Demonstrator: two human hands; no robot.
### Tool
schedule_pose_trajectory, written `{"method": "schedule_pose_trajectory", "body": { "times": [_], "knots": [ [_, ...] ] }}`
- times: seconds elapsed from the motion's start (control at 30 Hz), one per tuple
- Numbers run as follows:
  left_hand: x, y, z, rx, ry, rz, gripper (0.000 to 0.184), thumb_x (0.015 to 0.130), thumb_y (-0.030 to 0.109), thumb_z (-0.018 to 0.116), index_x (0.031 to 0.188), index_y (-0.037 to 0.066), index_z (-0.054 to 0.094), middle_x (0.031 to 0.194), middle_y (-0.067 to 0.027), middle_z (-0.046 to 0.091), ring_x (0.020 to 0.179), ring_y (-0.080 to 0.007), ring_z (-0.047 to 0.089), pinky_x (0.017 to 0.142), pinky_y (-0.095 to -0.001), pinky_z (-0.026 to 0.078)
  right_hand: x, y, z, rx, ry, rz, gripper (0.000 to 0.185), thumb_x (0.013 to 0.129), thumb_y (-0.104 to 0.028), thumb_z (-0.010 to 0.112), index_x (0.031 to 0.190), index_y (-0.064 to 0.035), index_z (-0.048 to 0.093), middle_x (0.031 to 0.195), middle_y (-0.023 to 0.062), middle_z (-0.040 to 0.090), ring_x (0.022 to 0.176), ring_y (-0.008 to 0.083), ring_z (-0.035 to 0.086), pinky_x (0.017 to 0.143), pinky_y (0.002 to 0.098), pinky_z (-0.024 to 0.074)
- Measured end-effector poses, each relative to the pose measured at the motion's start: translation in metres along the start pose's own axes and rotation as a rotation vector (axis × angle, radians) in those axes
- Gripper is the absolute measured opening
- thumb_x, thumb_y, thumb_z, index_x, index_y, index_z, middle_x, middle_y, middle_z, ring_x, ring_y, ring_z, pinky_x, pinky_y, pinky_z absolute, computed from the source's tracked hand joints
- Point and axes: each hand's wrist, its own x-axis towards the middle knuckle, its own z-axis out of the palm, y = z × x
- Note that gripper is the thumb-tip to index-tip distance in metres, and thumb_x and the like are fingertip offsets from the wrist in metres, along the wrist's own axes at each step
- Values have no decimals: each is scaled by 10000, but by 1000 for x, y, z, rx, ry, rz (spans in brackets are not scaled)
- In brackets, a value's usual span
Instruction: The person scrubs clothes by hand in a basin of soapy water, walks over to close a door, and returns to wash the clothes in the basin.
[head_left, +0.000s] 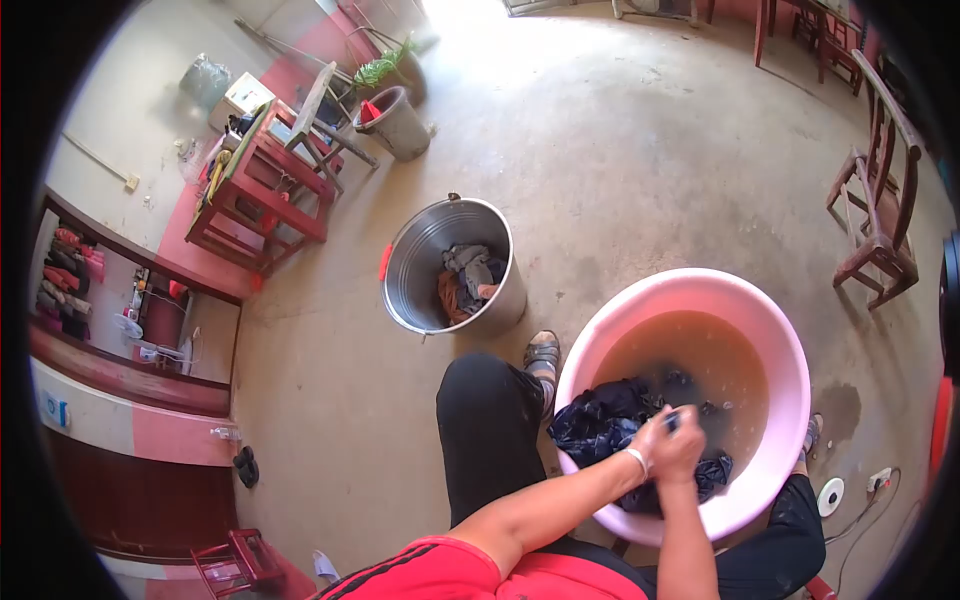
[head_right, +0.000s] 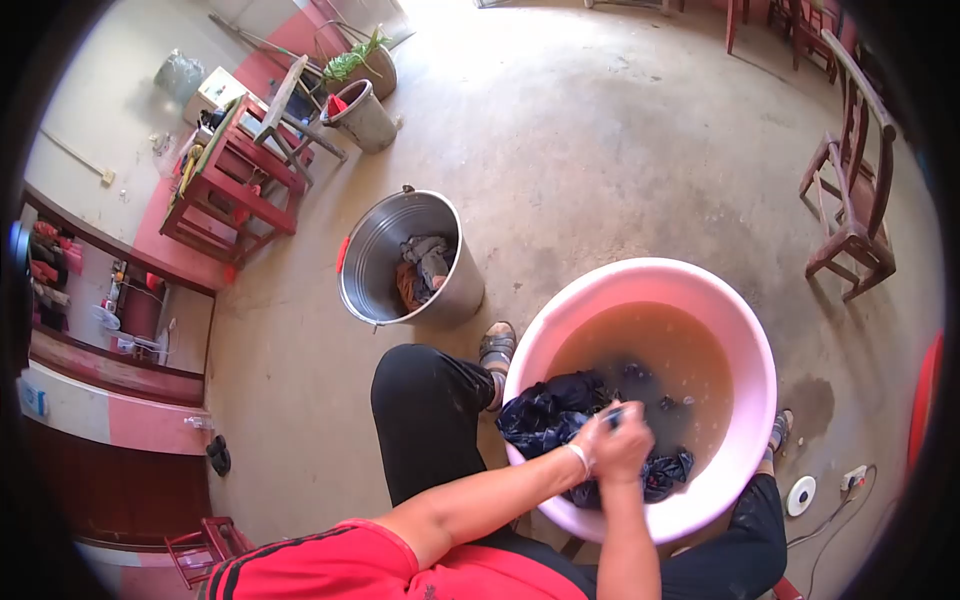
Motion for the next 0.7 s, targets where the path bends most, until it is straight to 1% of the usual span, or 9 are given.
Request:
{"method": "schedule_pose_trajectory", "body": {
  "times": [0.03,0.17,0.23,0.3,0.37,0.43,0.53,0.63,0.7],
  "knots": [
    [-18,-7,57,271,564,100,337,947,452,527,890,137,632,843,-30,643,731,-163,584,671,-333,466,17,16,-3,64,50,193,189,819,-151,588,900,11,533,790,239,592,761,431,605,695,484,466],
    [-5,5,29,178,552,16,198,928,257,538,974,96,644,951,-70,661,841,-159,620,792,-300,489,16,17,-1,155,69,111,185,787,-128,566,930,-19,523,771,244,596,722,449,598,672,516,470],
    [-10,-17,31,989,560,1186,186,974,230,487,886,130,617,753,2,563,757,-112,565,676,-282,461,2,-13,5,132,116,73,211,787,-152,588,951,-41,515,773,244,603,721,457,603,661,521,470],
    [-24,-5,56,730,220,987,180,988,178,461,904,137,614,743,38,541,749,-93,553,672,-261,454,-13,-27,8,100,162,26,271,786,-199,631,992,-83,498,776,244,617,718,473,614,640,532,471],
    [-13,1,35,475,753,-32,294,870,348,628,963,69,622,967,-93,669,997,-198,600,877,-361,479,8,20,-7,26,166,197,237,789,-110,616,994,-98,498,760,224,616,744,468,606,671,525,470],
    [-30,7,94,454,731,-107,309,880,409,624,859,101,626,847,-84,666,733,-221,636,721,-367,528,12,60,-21,-27,55,260,210,788,-73,592,987,-77,522,822,214,624,821,419,627,747,478,485],
    [-16,43,57,471,616,-54,360,898,464,596,791,120,590,775,-70,660,630,-216,630,618,-376,541,-16,112,-36,440,-380,327,318,774,-158,656,1058,-38,577,948,147,634,937,293,614,881,390,462],
    [-14,70,35,1057,660,110,378,883,479,607,914,109,674,876,-53,674,851,-172,605,808,-339,475,-26,69,-89,280,-844,431,537,691,-336,750,1098,-12,612,978,104,638,933,245,597,910,369,451],
    [-9,71,12,1176,647,94,346,896,413,614,1001,95,704,983,-26,686,938,-144,592,901,-324,440,-24,76,-84,82,-664,246,448,691,-346,782,964,-15,652,936,110,636,903,233,606,844,355,473]
  ]
}}
